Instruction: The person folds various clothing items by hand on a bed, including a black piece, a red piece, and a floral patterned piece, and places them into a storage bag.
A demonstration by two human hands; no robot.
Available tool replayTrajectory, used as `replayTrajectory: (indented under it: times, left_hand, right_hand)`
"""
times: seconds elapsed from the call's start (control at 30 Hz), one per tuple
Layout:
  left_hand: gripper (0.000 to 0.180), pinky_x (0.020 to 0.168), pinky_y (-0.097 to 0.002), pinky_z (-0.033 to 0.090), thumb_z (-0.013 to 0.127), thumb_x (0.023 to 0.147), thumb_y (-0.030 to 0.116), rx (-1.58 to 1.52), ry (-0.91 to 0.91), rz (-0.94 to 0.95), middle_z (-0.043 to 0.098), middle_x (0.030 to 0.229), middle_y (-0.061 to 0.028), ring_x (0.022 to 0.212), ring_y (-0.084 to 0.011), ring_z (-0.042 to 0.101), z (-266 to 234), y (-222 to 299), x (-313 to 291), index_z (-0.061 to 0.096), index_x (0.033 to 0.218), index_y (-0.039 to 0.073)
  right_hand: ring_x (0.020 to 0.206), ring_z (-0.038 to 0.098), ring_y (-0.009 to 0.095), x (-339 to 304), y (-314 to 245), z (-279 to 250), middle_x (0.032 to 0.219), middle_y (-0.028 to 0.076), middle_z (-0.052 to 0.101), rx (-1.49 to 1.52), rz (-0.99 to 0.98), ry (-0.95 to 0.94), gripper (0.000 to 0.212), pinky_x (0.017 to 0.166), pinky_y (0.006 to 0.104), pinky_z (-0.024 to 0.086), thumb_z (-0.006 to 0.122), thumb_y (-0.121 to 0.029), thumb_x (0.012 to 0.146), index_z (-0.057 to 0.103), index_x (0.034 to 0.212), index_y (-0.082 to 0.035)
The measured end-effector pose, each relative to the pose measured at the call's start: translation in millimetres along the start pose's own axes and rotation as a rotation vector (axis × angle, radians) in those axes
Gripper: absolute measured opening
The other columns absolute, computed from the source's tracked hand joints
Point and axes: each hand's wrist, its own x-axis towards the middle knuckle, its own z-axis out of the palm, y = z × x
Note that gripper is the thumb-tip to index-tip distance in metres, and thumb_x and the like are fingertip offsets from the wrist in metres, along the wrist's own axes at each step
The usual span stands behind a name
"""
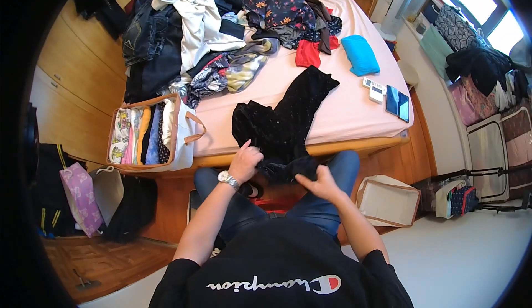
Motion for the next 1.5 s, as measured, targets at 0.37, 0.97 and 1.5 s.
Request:
replayTrajectory:
  times: [0.37, 0.97, 1.5]
  left_hand:
    - [0.022, 0.066, -0.0399, 0.047, 0.077, 0.065, 0.01, -0.092, 0.039, -0.079, 0.056, 0.071, -0.0057, 0.073, -0.0272, 0.06, -30.8, 37.5, -62.4, 0.058, 0.076, 0.011]
    - [0.045, 0.062, -0.0439, 0.048, 0.077, 0.079, 0.042, -0.022, 0.211, -0.274, 0.061, 0.069, -0.0101, 0.068, -0.0319, 0.061, -162.1, -24.2, -11.7, 0.062, 0.103, 0.007]
    - [0.017, 0.069, -0.0392, 0.054, 0.071, 0.076, 0.008, -0.48, 0.028, 0.026, 0.065, 0.087, -0.0185, 0.078, -0.0353, 0.066, -129.2, 65.7, 71.0, 0.067, 0.091, 0.002]
  right_hand:
    - [0.091, 0.064, 0.032, 52.7, 16.9, -15.1, 0.099, 0.018, 0.067, -0.72, -0.06, 0.29, 0.039, 0.081, 0.0389, 0.051, 0.081, -0.033, 0.083, 0.064, 0.102, -0.003]
    - [0.086, 0.06, 0.011, 186.6, -194.3, -158.8, 0.094, 0.005, 0.065, 0.083, -0.653, 0.631, 0.019, 0.079, 0.0253, 0.05, 0.056, 0.002, 0.095, 0.055, 0.112, -0.005]
    - [0.083, 0.058, 0.021, 172.4, -125.2, -238.9, 0.087, 0.011, 0.061, -0.335, -0.458, 1.084, 0.021, 0.08, 0.0355, 0.048, 0.059, 0.001, 0.08, 0.056, 0.101, 0.001]
